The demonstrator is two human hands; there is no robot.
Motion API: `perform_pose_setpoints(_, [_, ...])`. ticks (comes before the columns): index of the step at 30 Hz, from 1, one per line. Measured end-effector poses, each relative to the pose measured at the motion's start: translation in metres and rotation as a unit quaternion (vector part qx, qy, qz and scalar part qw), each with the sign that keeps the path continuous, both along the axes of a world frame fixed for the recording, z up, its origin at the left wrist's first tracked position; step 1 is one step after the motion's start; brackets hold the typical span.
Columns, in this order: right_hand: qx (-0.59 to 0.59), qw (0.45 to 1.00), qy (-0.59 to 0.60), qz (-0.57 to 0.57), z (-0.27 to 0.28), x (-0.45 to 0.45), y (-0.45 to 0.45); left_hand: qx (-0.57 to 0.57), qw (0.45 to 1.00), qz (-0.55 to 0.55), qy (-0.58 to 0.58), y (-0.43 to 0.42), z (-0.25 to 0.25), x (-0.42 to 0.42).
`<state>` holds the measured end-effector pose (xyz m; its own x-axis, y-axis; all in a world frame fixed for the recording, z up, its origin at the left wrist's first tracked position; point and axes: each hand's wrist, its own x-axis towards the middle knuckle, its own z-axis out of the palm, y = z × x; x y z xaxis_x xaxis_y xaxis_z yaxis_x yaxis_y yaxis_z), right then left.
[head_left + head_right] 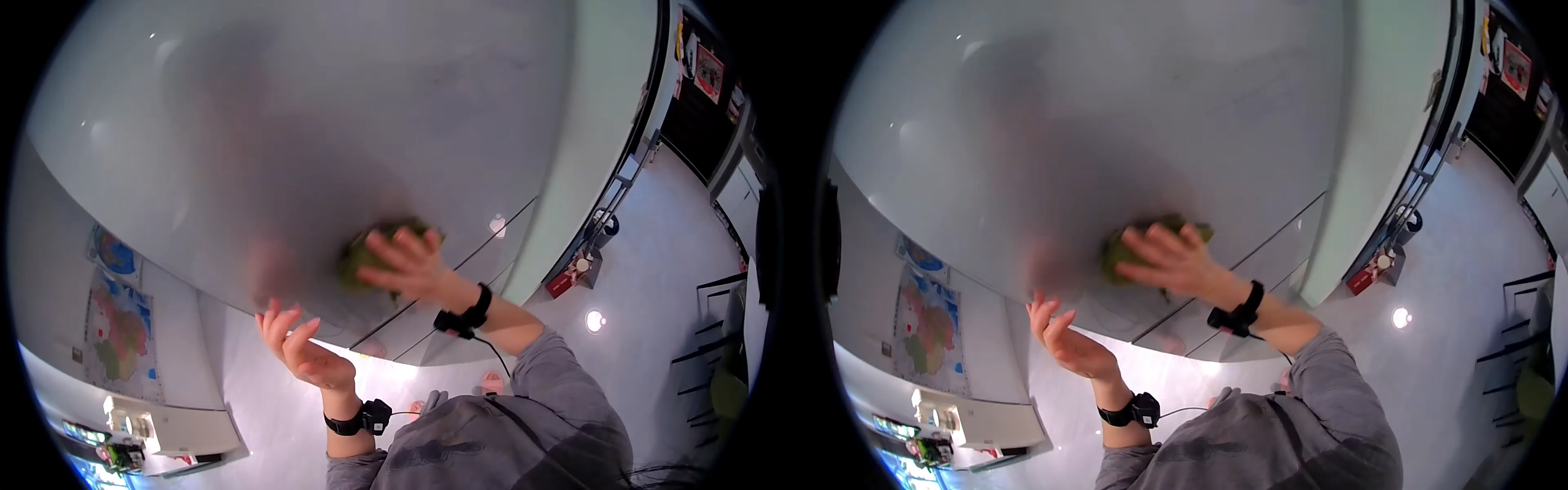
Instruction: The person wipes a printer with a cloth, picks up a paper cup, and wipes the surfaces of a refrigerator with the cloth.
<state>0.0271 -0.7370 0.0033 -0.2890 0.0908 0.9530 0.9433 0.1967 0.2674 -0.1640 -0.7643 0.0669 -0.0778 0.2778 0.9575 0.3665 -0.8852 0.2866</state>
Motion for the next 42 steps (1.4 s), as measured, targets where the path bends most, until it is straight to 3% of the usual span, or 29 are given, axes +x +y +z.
perform_pose_setpoints(3, [0.033,0.992,0.110,-0.057,0.019,0.075,0.006,-0.003,0.999,-0.015,0.035,0.001,0.008,0.010])
perform_pose_setpoints(4, [0.005,0.978,0.193,-0.078,0.023,0.102,0.004,0.001,0.999,-0.014,0.033,0.002,0.010,0.011])
perform_pose_setpoints(5, [0.050,0.964,0.247,-0.079,0.033,0.129,0.003,0.004,0.999,-0.006,0.048,0.003,0.012,0.011])
perform_pose_setpoints(7, [0.098,0.906,0.409,-0.047,0.047,0.171,0.009,0.012,0.998,0.005,0.058,0.003,0.016,0.013])
perform_pose_setpoints(8, [0.102,0.906,0.408,-0.043,0.050,0.172,0.009,0.006,0.998,0.005,0.059,0.003,0.017,0.014])
perform_pose_setpoints(10, [0.096,0.812,0.568,0.093,0.065,0.171,0.008,0.008,0.998,0.005,0.055,0.005,0.021,0.017])
perform_pose_setpoints(12, [0.069,0.862,0.501,0.035,0.079,0.124,0.009,0.005,0.997,-0.006,0.079,0.005,0.022,0.022])
perform_pose_setpoints(13, [0.074,0.918,0.389,0.021,0.071,0.103,0.018,0.008,0.997,-0.006,0.077,0.005,0.024,0.027])
perform_pose_setpoints(14, [0.041,0.849,0.453,0.269,0.047,0.074,0.041,0.009,0.997,-0.015,0.078,0.006,0.026,0.034])
perform_pose_setpoints(15, [0.089,0.958,0.263,0.066,0.068,0.041,0.027,0.010,0.996,-0.023,0.081,0.005,0.028,0.040])
perform_pose_setpoints(18, [-0.036,0.982,0.080,0.167,0.056,-0.003,0.015,0.021,0.994,-0.039,0.097,0.002,0.037,0.058])
perform_pose_setpoints(21, [-0.040,0.996,-0.022,0.076,0.070,0.032,0.003,0.064,0.989,-0.036,0.126,0.006,0.045,0.054])
perform_pose_setpoints(22, [0.003,1.000,-0.010,0.029,0.069,0.054,0.011,0.073,0.989,-0.036,0.122,0.008,0.047,0.052])
perform_pose_setpoints(25, [0.074,0.973,0.197,-0.093,0.091,0.136,0.025,0.068,0.987,0.011,0.143,0.016,0.058,0.047])
perform_pose_setpoints(28, [0.122,0.937,0.326,-0.001,0.141,0.202,0.031,0.046,0.993,0.007,0.111,0.021,0.074,0.041])
perform_pose_setpoints(31, [0.130,0.911,0.389,0.051,0.206,0.198,0.030,0.057,0.992,0.014,0.114,0.024,0.091,0.042])
perform_pose_setpoints(37, [0.224,0.950,0.203,0.078,0.309,0.167,0.048,0.078,0.983,0.030,0.166,0.028,0.115,0.046])
perform_pose_setpoints(40, [0.186,0.971,0.110,0.102,0.324,0.165,0.042,0.078,0.982,0.028,0.168,0.026,0.119,0.049])
perform_pose_setpoints(42, [0.146,0.980,0.080,0.111,0.305,0.167,0.035,0.067,0.987,0.001,0.147,0.022,0.121,0.056])
